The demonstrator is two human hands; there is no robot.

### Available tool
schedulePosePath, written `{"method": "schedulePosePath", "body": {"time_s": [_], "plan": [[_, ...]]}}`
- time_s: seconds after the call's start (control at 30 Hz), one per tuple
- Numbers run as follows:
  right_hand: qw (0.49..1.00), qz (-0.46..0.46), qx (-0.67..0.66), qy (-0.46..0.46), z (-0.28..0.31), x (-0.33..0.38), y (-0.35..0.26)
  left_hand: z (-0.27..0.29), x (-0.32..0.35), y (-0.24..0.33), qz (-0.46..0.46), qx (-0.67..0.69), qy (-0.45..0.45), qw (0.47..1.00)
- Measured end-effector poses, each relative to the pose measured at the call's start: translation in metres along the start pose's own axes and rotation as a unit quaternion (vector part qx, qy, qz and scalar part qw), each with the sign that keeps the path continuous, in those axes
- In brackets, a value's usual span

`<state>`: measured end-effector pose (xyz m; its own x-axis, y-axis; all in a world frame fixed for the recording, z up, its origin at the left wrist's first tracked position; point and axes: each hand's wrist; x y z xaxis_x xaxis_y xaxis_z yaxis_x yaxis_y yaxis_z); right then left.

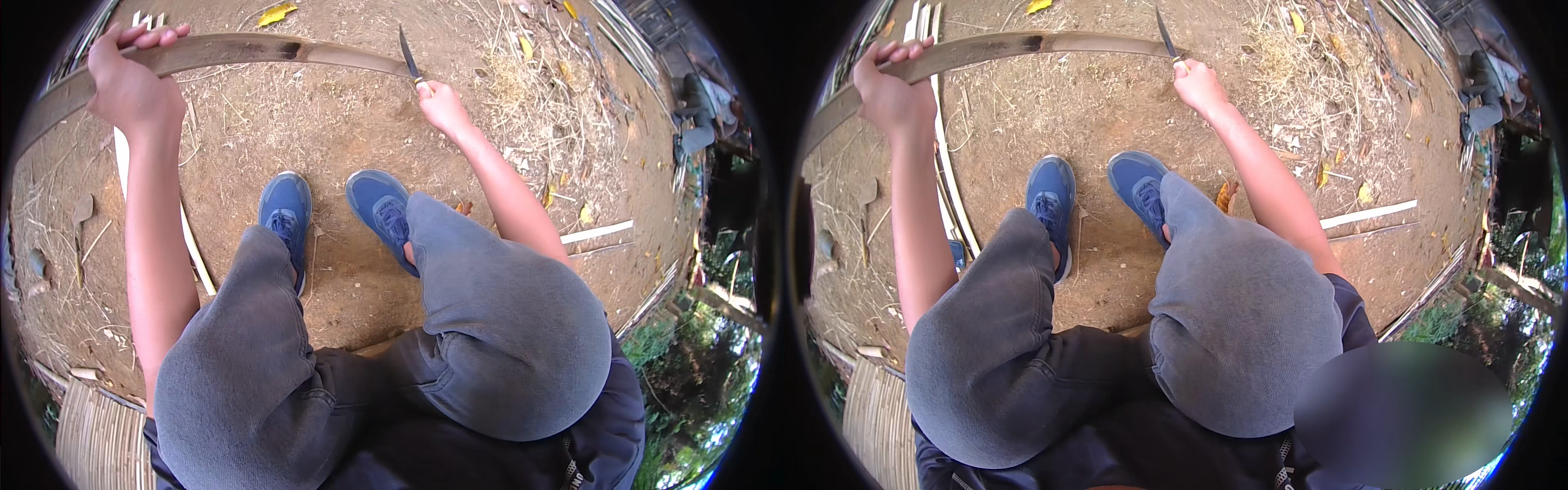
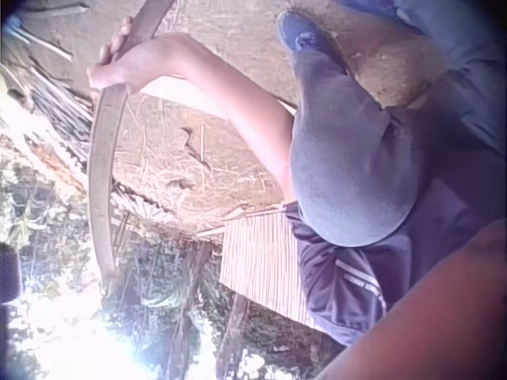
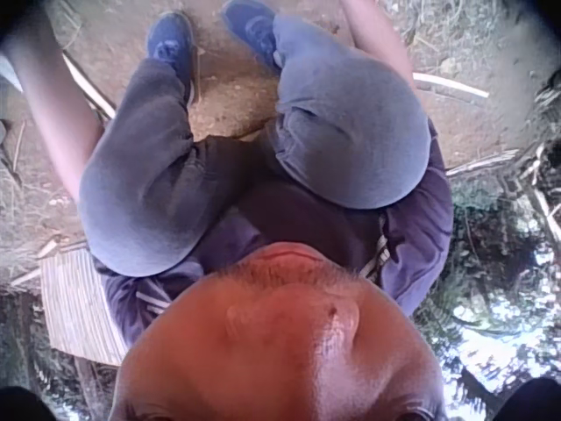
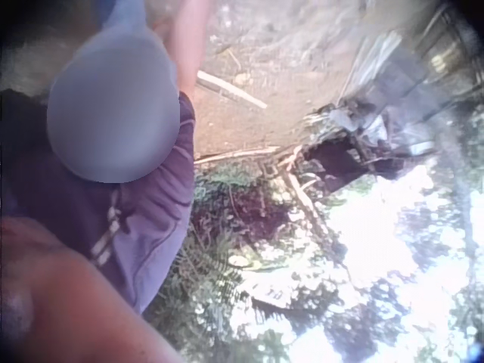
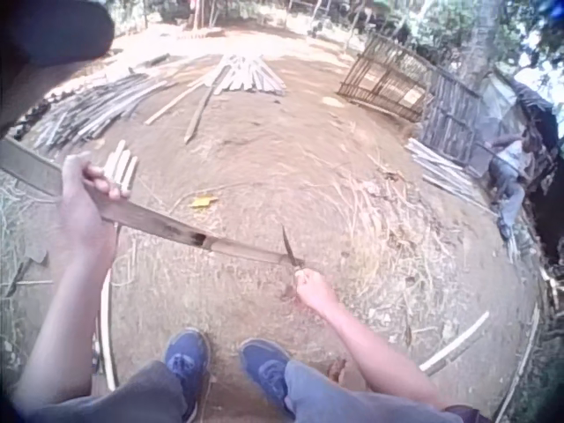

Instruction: The person uses a curved knife to shave and smooth the surface of a long bamboo strip while sitting on the ground.

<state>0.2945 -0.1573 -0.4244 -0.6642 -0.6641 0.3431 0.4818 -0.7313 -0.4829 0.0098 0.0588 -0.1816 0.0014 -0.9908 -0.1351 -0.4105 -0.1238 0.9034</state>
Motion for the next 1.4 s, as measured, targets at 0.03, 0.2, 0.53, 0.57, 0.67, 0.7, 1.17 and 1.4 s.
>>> {"method": "schedulePosePath", "body": {"time_s": [0.03, 0.2, 0.53, 0.57, 0.67, 0.7, 1.17, 1.4], "plan": [[1.0, 0.023, 0.012, 0.018, -0.001, 0.0, -0.006, 0.006, -0.003, 0.0, -0.002, -0.011, 0.01, 1.0], [0.999, 0.038, 0.018, 0.01, 0.018, 0.018, -0.052, -0.006, 0.009, 0.006, -0.021, -0.002, 0.096, 0.995], [0.999, -0.004, 0.032, -0.018, 0.012, 0.014, -0.047, 0.005, 0.014, 0.012, -0.064, 0.048, -0.004, 0.997], [0.997, -0.025, 0.072, -0.005, 0.007, -0.01, -0.011, 0.002, 0.011, 0.011, -0.052, 0.066, -0.008, 0.996], [0.997, 0.024, 0.071, 0.003, 0.006, -0.016, -0.004, 0.001, 0.013, 0.012, -0.055, 0.055, 0.004, 0.997], [0.998, 0.041, 0.036, -0.007, 0.01, 0.005, -0.037, 0.004, 0.014, 0.013, -0.065, 0.042, 0.008, 0.997], [0.994, 0.003, 0.106, -0.005, 0.002, -0.023, 0.02, -0.001, 0.014, 0.01, -0.057, 0.042, 0.0, 0.998], [0.992, -0.021, 0.122, 0.011, -0.006, -0.036, 0.039, -0.005, 0.018, 0.007, -0.087, 0.049, -0.01, 0.995]]}}
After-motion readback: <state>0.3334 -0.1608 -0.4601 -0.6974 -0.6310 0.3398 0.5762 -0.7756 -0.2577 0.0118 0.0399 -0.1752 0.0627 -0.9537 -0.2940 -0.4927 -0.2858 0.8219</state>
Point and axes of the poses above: each hand's wrist, its own x-axis away from the middle knuckle, its own z-axis out of the back of the hand, y = z × x, and after that the axes turned 2 degrees about y, right-handed
